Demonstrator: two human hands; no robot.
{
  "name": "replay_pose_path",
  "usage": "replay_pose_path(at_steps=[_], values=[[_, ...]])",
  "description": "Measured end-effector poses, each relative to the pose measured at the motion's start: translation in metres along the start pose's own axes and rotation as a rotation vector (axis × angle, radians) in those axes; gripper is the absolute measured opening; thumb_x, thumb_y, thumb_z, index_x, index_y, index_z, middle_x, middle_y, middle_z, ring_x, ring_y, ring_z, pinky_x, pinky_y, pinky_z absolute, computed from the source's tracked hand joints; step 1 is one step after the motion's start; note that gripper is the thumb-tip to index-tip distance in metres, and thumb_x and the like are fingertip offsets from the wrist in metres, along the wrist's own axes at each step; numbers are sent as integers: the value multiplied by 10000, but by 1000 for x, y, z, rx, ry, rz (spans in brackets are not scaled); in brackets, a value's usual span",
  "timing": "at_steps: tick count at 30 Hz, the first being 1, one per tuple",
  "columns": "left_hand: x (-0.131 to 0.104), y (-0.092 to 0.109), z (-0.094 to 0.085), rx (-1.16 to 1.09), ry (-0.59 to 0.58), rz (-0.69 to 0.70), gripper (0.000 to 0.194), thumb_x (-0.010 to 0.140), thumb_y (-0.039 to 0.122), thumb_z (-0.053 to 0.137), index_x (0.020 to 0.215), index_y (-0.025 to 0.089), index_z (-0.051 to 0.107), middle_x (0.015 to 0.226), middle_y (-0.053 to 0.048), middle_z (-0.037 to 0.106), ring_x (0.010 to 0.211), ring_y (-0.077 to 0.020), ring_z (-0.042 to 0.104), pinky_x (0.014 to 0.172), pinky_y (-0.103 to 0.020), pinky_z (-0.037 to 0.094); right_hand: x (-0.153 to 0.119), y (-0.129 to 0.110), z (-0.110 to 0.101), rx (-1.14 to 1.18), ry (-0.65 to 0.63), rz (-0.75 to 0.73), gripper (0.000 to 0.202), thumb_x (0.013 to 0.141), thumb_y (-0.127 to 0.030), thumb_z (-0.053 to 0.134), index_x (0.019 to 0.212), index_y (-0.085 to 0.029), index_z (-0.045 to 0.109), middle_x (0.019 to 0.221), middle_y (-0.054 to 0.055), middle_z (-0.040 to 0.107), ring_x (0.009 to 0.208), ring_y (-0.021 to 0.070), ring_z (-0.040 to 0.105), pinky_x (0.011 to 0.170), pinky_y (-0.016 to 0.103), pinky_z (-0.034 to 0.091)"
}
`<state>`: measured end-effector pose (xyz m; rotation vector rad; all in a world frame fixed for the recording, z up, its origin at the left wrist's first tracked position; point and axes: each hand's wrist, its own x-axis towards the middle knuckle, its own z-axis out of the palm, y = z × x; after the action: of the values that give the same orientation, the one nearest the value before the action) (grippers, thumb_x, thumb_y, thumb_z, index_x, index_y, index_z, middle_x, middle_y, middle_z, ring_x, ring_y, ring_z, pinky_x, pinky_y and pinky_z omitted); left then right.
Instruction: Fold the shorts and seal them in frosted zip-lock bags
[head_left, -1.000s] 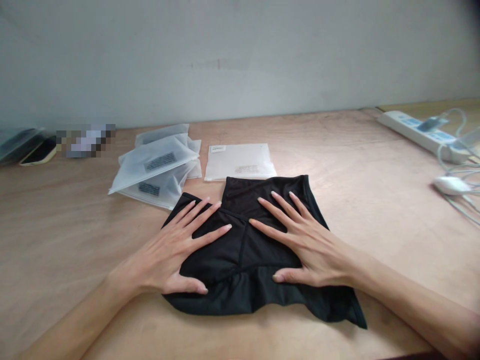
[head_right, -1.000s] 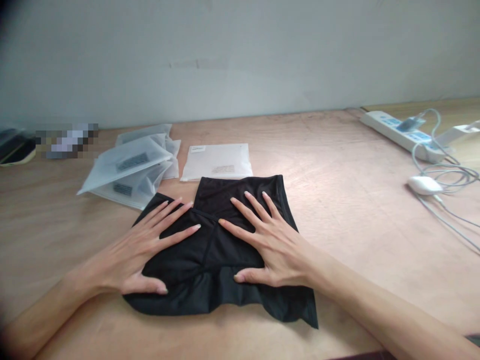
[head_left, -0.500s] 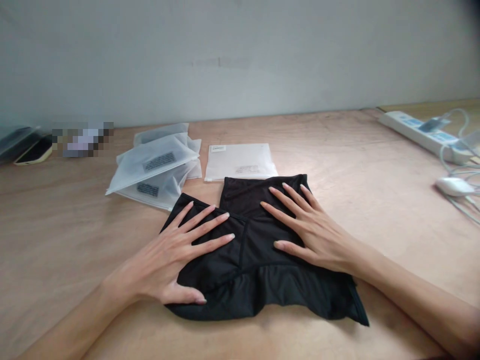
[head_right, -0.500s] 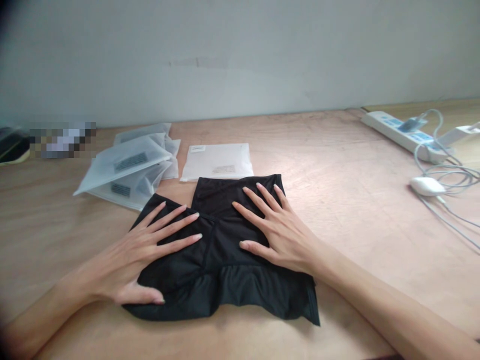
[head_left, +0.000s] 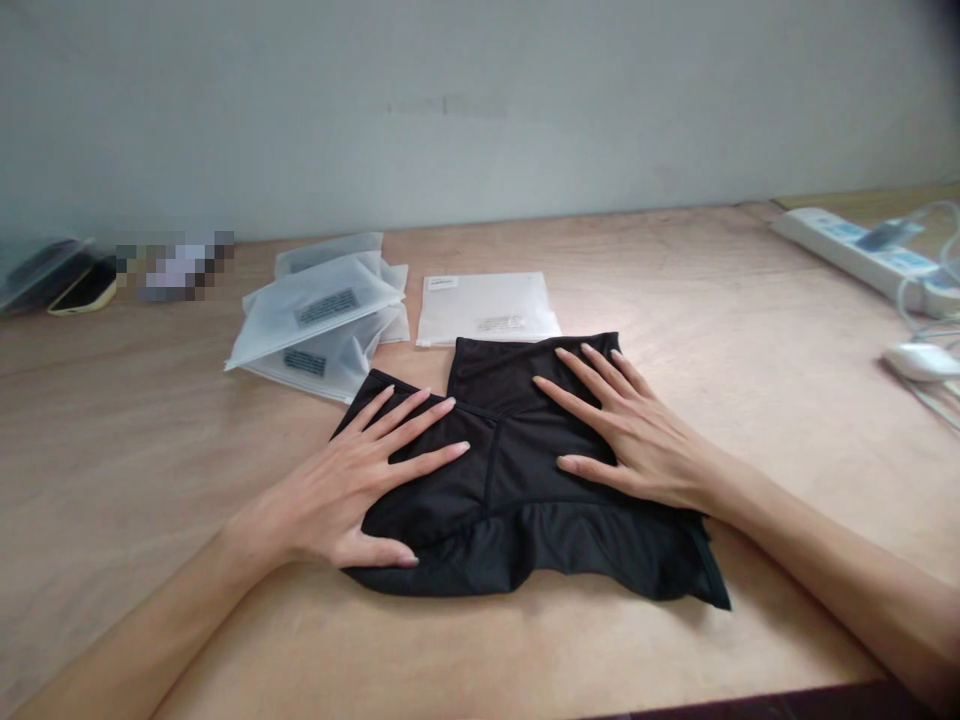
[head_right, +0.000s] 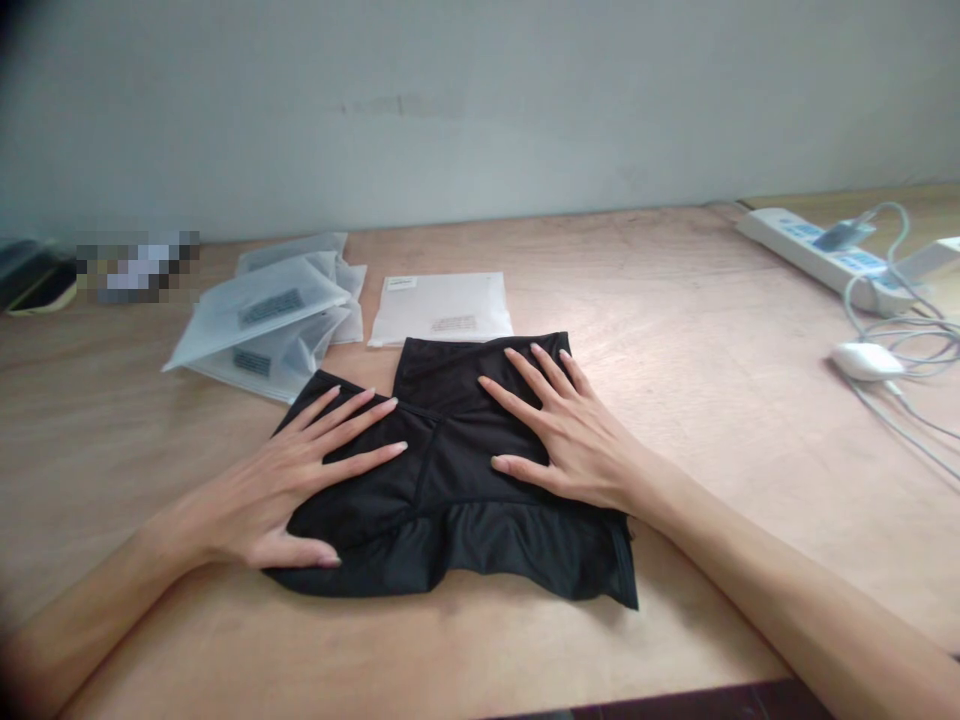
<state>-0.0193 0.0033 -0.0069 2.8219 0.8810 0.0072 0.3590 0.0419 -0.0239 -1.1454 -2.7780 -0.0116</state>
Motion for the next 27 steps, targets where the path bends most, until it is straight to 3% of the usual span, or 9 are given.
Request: replay_pose_path(at_steps=[4, 8, 11, 13, 15, 17, 21, 24, 27], values=[[-2, 0, 0, 8, 1, -2, 984, 872, 788, 578, 1661, 343, 193, 1747, -109, -76, 1601, -429, 107, 1272, -643, 50, -2, 2, 3, 9, -30, 17, 858, 965, -698, 504, 1668, -335, 172, 1755, 94, 62, 1597, 404, 111, 1257, 656, 184], [-3, -1, 0, 7, 10, 16, 969, 887, 801, 543, 1661, 323, 208, 1751, -131, -21, 1598, -430, 121, 1269, -648, 64, -1, 2, 2, 17, -20, 4, 851, 971, -675, 521, 1668, -327, 178, 1750, 123, 115, 1595, 412, 127, 1239, 678, 192], [-5, -3, -1, -12, 72, 63, 842, 954, 743, 489, 1640, 298, 292, 1734, -137, 159, 1579, -422, 185, 1265, -654, 70, 0, -2, -7, 62, 43, -66, 815, 968, -627, 564, 1647, -279, 279, 1719, 168, 201, 1569, 430, 190, 1216, 679, 221], [-8, -4, -3, -55, 169, 108, 727, 980, 680, 503, 1565, 255, 436, 1626, -161, 382, 1507, -411, 318, 1251, -640, 162, 0, -7, -15, 159, 98, -142, 747, 945, -598, 608, 1565, -218, 439, 1620, 206, 358, 1479, 424, 334, 1157, 628, 325], [-11, -4, -5, -136, 290, 155, 596, 963, 630, 573, 1381, 205, 591, 1370, -169, 579, 1315, -368, 498, 1157, -563, 355, -1, -13, -21, 322, 97, -224, 598, 911, -579, 642, 1340, -164, 620, 1345, 198, 564, 1199, 348, 538, 981, 515, 453], [-12, -3, -7, -237, 348, 197, 482, 927, 612, 633, 1155, 188, 644, 1116, -134, 627, 1063, -301, 578, 955, -454, 476, -2, -19, -22, 457, 36, -327, 455, 894, -579, 641, 1078, -164, 669, 1055, 124, 614, 897, 249, 549, 789, 420, 440], [-10, 1, -6, -375, 184, 179, 384, 894, 567, 636, 867, 195, 546, 900, -72, 577, 796, -219, 511, 722, -381, 393, -4, -27, -19, 586, -120, -382, 341, 784, -498, 710, 850, -193, 572, 913, 50, 549, 794, 201, 462, 726, 377, 342], [-8, 3, -2, -445, 132, 128, 230, 832, 391, 623, 821, 199, 495, 882, -61, 559, 798, -218, 479, 724, -388, 345, -5, -28, -20, 643, -232, -335, 387, 642, -418, 795, 870, -204, 567, 1001, 44, 529, 871, 214, 463, 777, 379, 322], [-9, 1, -2, -502, 112, 90, 150, 775, 288, 621, 811, 199, 505, 906, -58, 556, 835, -223, 482, 747, -389, 341, -5, -29, -23, 660, -281, -312, 430, 588, -406, 834, 870, -209, 577, 1043, 40, 514, 914, 222, 462, 818, 390, 303]])
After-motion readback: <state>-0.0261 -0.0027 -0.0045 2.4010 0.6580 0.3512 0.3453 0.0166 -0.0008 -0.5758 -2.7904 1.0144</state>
